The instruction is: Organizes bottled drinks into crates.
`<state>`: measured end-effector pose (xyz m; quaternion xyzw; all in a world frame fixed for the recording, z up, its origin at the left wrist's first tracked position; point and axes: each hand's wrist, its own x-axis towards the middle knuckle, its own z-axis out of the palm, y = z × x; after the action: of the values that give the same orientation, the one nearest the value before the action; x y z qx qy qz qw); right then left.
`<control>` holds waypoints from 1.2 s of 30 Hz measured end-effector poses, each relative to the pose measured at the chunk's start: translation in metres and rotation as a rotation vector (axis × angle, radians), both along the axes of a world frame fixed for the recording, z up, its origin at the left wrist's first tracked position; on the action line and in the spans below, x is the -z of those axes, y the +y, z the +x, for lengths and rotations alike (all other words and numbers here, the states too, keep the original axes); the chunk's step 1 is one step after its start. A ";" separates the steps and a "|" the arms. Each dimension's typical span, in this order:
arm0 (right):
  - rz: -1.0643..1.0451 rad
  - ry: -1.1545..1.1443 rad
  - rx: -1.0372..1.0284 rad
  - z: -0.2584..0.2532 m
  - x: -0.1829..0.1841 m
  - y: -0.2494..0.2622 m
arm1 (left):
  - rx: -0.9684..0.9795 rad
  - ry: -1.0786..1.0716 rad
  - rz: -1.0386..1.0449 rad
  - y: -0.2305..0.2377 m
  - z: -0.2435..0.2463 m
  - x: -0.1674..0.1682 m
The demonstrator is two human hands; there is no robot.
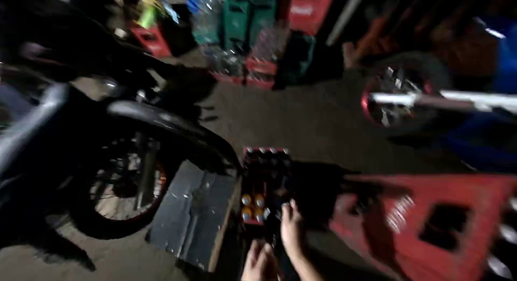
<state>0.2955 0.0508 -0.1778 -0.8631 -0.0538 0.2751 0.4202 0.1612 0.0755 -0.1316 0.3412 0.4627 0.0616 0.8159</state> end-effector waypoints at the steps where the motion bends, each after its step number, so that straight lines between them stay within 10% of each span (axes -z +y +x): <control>1: -0.039 0.079 0.025 -0.019 -0.017 -0.007 | 0.008 0.011 -0.019 -0.002 0.002 0.005; 8: 0.227 0.730 0.438 -0.017 0.014 -0.014 | 0.154 -0.028 -0.165 -0.008 -0.028 0.020; 13: 0.614 0.493 0.276 0.025 0.099 -0.036 | 0.275 -0.070 -0.240 -0.031 -0.065 0.020; 23: -0.120 0.220 -0.219 0.016 0.100 -0.083 | 0.736 0.389 0.050 -0.070 -0.061 0.049; 30: -0.039 0.257 -0.635 0.012 0.110 -0.126 | 0.463 0.558 0.058 -0.109 -0.002 0.135; 36: -0.013 0.229 -0.414 0.037 0.121 -0.200 | 0.545 0.776 0.211 -0.076 0.060 0.205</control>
<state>0.3321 -0.1493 -0.2993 -0.7995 -0.1800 0.4518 0.3526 0.2208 -0.0001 -0.3366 0.5287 0.6179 -0.2397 0.5303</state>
